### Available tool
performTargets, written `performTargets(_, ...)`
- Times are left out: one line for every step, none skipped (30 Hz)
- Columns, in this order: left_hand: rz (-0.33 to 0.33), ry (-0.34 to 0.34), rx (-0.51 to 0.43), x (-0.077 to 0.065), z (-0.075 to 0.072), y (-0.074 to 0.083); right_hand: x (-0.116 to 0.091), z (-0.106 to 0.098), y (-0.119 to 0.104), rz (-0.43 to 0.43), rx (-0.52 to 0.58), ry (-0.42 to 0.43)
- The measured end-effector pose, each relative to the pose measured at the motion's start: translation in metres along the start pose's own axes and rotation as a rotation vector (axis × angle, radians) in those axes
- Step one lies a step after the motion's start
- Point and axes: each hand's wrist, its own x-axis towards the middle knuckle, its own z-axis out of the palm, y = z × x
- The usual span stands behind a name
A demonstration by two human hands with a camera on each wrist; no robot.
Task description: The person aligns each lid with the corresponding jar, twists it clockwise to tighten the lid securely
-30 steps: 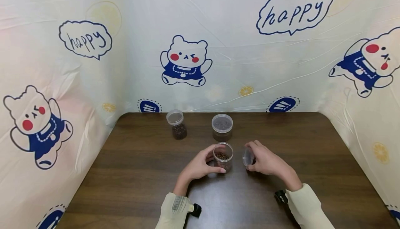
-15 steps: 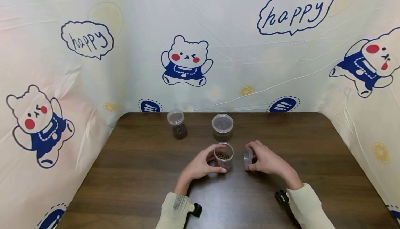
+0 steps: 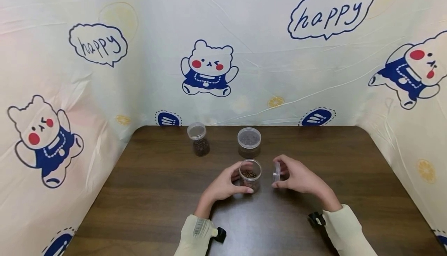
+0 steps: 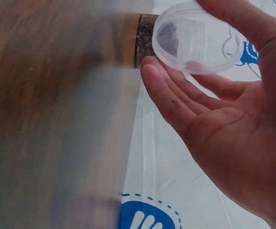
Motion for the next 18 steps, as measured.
performTargets(-0.003,0.0,0.004,0.0,-0.001,0.0,0.0,0.0,-0.001,-0.008,0.002,0.004)
performTargets(-0.007,0.001,0.008,-0.001,-0.001,0.0,0.001,0.0,-0.003,-0.018,0.008,0.011)
performTargets(-0.011,0.002,0.011,-0.001,-0.002,0.0,0.001,0.0,-0.004,-0.031,0.013,0.017)
performTargets(-0.014,0.003,0.01,-0.001,-0.001,-0.001,0.001,-0.001,-0.005,-0.043,0.017,0.026)
performTargets(-0.016,0.005,0.009,-0.001,-0.001,-0.001,0.0,-0.001,-0.007,-0.06,0.019,0.034)
performTargets(-0.018,0.008,0.008,-0.001,-0.001,-0.001,0.0,-0.002,-0.009,-0.07,0.019,0.045)
performTargets(-0.021,0.008,0.007,-0.001,0.0,-0.002,0.0,-0.003,-0.011,-0.08,0.014,0.057)
performTargets(-0.02,0.008,0.006,0.0,0.0,-0.002,0.0,-0.004,-0.013,-0.088,0.009,0.069)
performTargets(-0.021,0.007,0.006,0.0,0.0,-0.002,0.0,-0.004,-0.016,-0.092,0.005,0.081)
performTargets(-0.021,0.006,0.006,0.0,0.0,-0.002,0.0,-0.005,-0.018,-0.093,0.0,0.092)
performTargets(-0.02,0.004,0.006,0.0,0.0,-0.002,0.0,-0.006,-0.022,-0.093,-0.007,0.101)
performTargets(-0.018,0.002,0.005,0.0,0.0,-0.002,0.001,-0.007,-0.025,-0.098,-0.011,0.106)
performTargets(-0.017,0.001,0.003,0.0,0.0,-0.002,0.001,-0.008,-0.028,-0.102,-0.012,0.107)
performTargets(-0.017,0.002,0.002,-0.001,0.0,-0.001,0.002,-0.008,-0.031,-0.107,-0.01,0.107)
performTargets(-0.017,0.003,0.0,-0.001,0.0,-0.001,0.003,-0.009,-0.034,-0.114,-0.007,0.105)
performTargets(-0.017,0.003,-0.002,-0.001,-0.001,-0.001,0.004,-0.009,-0.038,-0.123,-0.006,0.101)
performTargets(-0.015,0.004,-0.005,-0.001,-0.001,-0.001,0.004,-0.009,-0.041,-0.135,-0.007,0.098)
performTargets(-0.013,0.003,-0.005,-0.001,-0.001,-0.001,0.005,-0.009,-0.044,-0.148,-0.006,0.095)
